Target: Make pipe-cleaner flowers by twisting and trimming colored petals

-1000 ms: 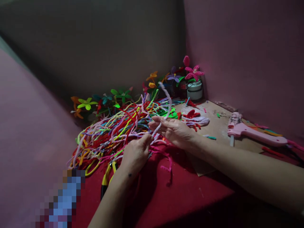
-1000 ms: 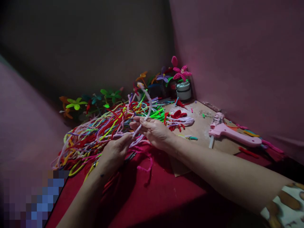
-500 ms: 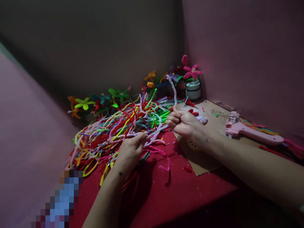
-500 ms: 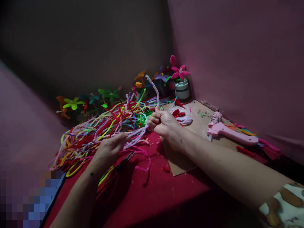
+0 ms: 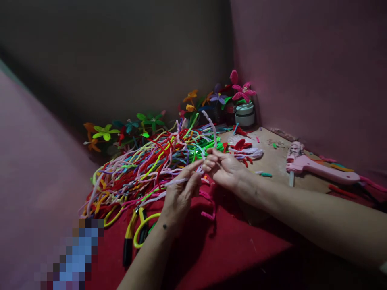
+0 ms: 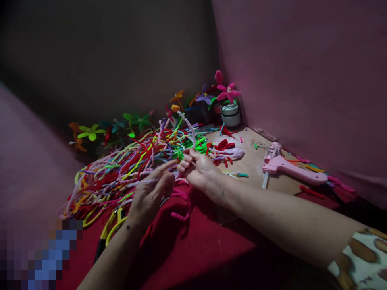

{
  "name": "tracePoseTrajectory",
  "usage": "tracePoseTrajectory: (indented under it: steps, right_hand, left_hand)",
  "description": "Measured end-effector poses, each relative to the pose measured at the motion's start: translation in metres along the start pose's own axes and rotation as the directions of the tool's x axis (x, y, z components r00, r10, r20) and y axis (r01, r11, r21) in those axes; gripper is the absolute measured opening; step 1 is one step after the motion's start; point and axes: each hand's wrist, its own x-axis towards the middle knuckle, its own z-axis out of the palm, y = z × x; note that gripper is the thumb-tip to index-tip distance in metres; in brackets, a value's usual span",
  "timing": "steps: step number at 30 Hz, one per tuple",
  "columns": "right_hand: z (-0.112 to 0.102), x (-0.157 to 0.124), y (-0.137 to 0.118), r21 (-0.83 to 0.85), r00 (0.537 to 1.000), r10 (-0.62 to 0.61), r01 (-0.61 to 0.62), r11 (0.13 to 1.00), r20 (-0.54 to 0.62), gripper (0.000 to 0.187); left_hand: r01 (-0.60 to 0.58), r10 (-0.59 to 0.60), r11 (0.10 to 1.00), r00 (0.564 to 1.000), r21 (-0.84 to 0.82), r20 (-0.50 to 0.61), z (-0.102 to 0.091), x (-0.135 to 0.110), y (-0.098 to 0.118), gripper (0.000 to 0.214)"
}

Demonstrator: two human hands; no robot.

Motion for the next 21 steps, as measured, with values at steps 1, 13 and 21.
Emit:
tracePoseTrajectory:
  steps: [1, 13, 21]
  right_hand:
    - [-0.001, 0.0, 0.003, -0.009, 0.999, 0.048, -0.048, 0.999, 0.002, 0.02]
    - [-0.004, 0.002, 0.002, -0.139, 1.0, -0.017, 0.02, 0.99, 0.022, 0.02]
    - [-0.006, -0.002, 0.004, -0.332, 0.999, -0.019, 0.027, 0.943, 0.029, 0.019]
  left_hand:
    - [-0.008, 0.007, 1.0, 1.0, -0.02, -0.029, 0.0, -0.001, 0.0, 0.024]
    - [0.129, -0.202, 0.832, 0.976, -0.54, -0.077, -0.028, 0.008, -0.003, 0.022]
    - [0.265, -0.23, 0.911, 0.963, -0.316, 0.143, -0.015, 0.001, -0.006, 0.021]
